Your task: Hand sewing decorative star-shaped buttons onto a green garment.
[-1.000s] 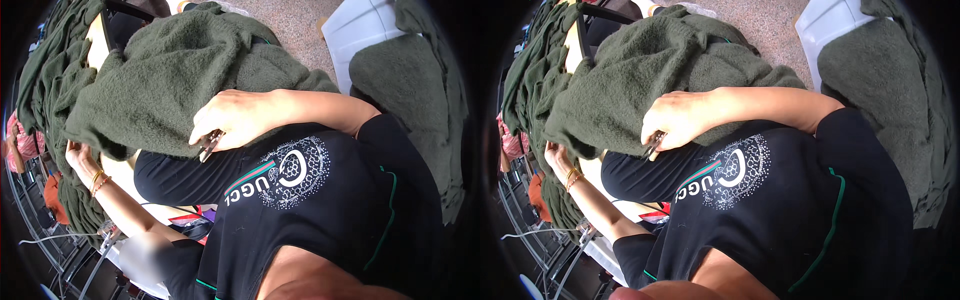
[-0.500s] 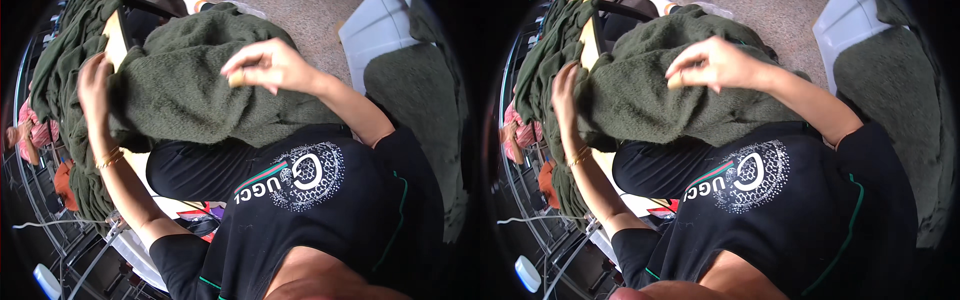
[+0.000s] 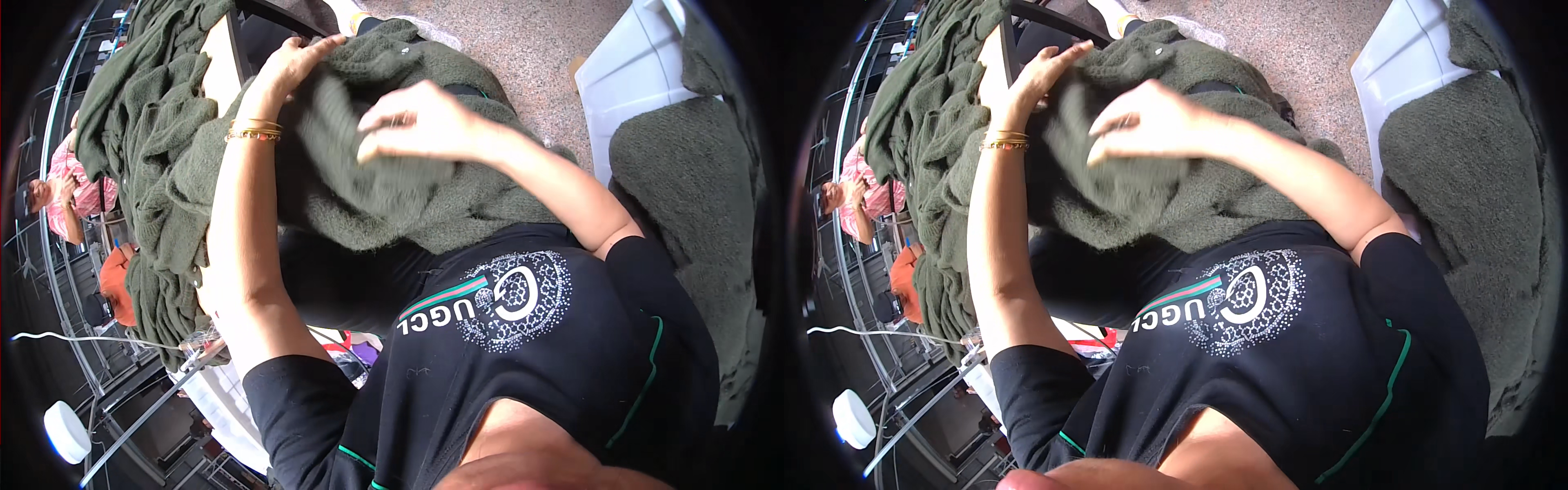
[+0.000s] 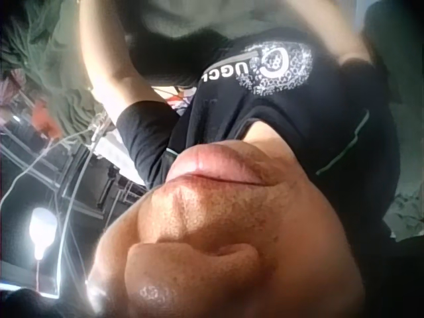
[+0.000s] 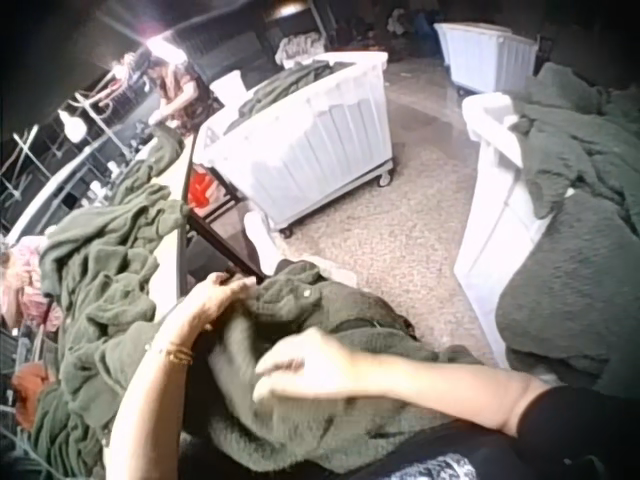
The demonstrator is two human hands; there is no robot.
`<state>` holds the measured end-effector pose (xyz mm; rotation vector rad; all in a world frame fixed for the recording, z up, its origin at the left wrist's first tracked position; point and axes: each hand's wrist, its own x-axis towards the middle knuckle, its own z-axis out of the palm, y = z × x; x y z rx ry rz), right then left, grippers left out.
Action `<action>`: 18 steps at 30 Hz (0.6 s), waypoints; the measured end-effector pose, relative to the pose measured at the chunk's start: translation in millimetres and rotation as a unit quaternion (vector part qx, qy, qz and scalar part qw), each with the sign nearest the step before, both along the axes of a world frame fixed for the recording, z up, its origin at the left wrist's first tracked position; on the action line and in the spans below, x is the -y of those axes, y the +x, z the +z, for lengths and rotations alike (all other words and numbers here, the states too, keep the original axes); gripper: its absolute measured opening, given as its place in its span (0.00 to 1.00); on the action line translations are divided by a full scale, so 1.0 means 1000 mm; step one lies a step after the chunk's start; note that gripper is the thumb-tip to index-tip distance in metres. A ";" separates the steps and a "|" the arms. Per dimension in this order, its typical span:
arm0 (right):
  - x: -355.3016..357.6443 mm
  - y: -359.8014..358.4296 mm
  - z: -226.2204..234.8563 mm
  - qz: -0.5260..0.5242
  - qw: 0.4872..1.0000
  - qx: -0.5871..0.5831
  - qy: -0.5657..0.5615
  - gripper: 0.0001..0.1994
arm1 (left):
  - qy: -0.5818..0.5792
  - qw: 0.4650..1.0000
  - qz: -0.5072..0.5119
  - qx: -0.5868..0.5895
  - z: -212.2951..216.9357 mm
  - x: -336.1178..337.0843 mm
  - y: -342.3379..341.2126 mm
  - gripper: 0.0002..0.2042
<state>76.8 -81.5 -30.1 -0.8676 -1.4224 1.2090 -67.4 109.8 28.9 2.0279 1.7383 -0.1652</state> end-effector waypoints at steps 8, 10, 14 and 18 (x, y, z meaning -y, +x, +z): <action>0.046 -0.034 0.049 0.326 0.940 -0.061 0.080 0.12 | 0.136 0.954 -0.211 -0.167 -0.016 -0.020 -0.058 0.23; 0.039 -0.030 0.034 0.283 0.949 -0.032 0.133 0.13 | 0.137 0.966 -0.167 -0.142 0.010 -0.026 -0.079 0.18; 0.010 0.019 0.008 0.081 0.994 0.040 0.061 0.11 | 0.167 0.967 -0.062 0.180 0.070 0.006 -0.083 0.14; -0.038 0.070 -0.043 -0.139 0.984 0.110 0.035 0.22 | 0.162 0.870 -0.130 0.448 0.131 0.039 -0.073 0.16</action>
